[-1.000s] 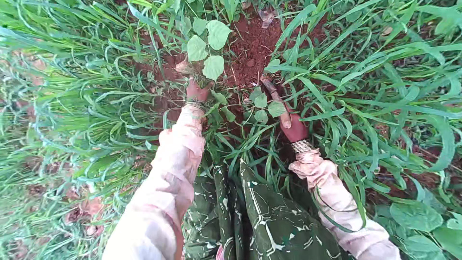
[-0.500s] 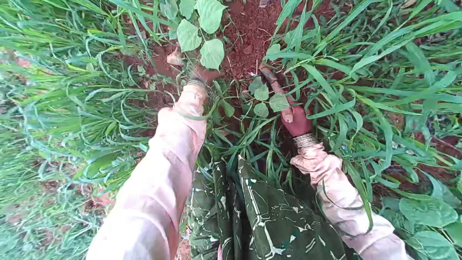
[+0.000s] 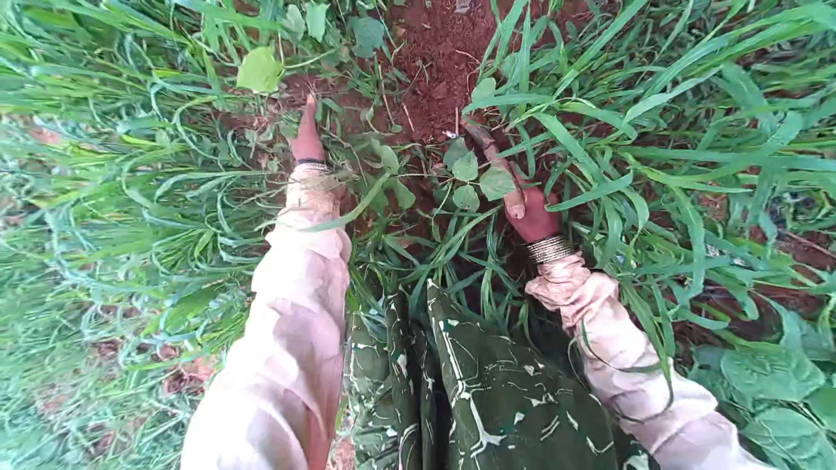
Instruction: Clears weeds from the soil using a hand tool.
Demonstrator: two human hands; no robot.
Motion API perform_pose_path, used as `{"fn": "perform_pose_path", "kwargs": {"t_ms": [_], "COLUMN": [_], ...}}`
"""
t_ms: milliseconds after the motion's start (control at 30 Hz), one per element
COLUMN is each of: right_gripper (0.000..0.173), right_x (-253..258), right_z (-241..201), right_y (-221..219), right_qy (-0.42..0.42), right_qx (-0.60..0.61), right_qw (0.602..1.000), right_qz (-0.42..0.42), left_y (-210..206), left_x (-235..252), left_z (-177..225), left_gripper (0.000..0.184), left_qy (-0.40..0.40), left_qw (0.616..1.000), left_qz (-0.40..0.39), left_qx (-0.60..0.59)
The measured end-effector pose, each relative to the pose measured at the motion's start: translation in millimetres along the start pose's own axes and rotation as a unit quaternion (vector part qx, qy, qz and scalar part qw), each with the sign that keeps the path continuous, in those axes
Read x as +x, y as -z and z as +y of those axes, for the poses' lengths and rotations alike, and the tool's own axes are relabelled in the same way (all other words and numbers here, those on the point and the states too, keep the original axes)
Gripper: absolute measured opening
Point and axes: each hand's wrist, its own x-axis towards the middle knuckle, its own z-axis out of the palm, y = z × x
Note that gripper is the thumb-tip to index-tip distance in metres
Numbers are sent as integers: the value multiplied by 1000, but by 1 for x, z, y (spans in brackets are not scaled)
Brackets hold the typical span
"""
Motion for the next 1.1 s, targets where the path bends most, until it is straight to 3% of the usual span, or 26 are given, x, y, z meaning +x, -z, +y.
{"fn": "perform_pose_path", "kwargs": {"t_ms": [67,133,233,333,467,567,633,700,767,800,867,1033,1100], "right_gripper": [42,40,42,44,44,44,41,41,45,44,40,46,45], "right_x": [0,0,-1,0,0,-2,-3,-3,-2,-1,-1,-1,-2], "right_z": [0,0,-2,-3,0,-8,-11,-9,-7,-5,-1,3,7], "right_y": [-1,-2,0,2,-2,4,6,4,4,3,-1,-2,-4], "right_qy": [6,8,8,-14,-3,-3,14,34,33,38,46,13,22], "right_qx": [1,6,3,-9,13,31,52,85,92,78,64,15,20], "right_qw": [1000,1000,1000,1000,1000,999,999,996,995,996,997,1000,999], "right_qz": [2,12,10,-14,-4,-14,4,5,-11,-2,21,6,23], "left_y": [-3,-19,-45,-65,-64,-59,-48,-26,1,14,30,-14,-41], "left_x": [6,3,-9,-6,-15,-31,-40,-40,-25,-13,10,28,26], "left_z": [1,9,27,36,42,42,36,31,29,29,26,6,11], "left_gripper": [59,54,54,55,47,40,38,42,51,51,53,59,62], "left_qy": [-59,-93,-53,-44,-44,-13,-36,-66,-58,-45,-8,-116,-102], "left_qw": [977,922,838,773,786,828,865,919,961,966,958,928,914], "left_qz": [-120,-186,-229,-292,-321,-325,-301,-223,-97,-49,-27,-153,-177], "left_qx": [164,327,493,561,526,456,399,320,254,249,285,318,350]}}
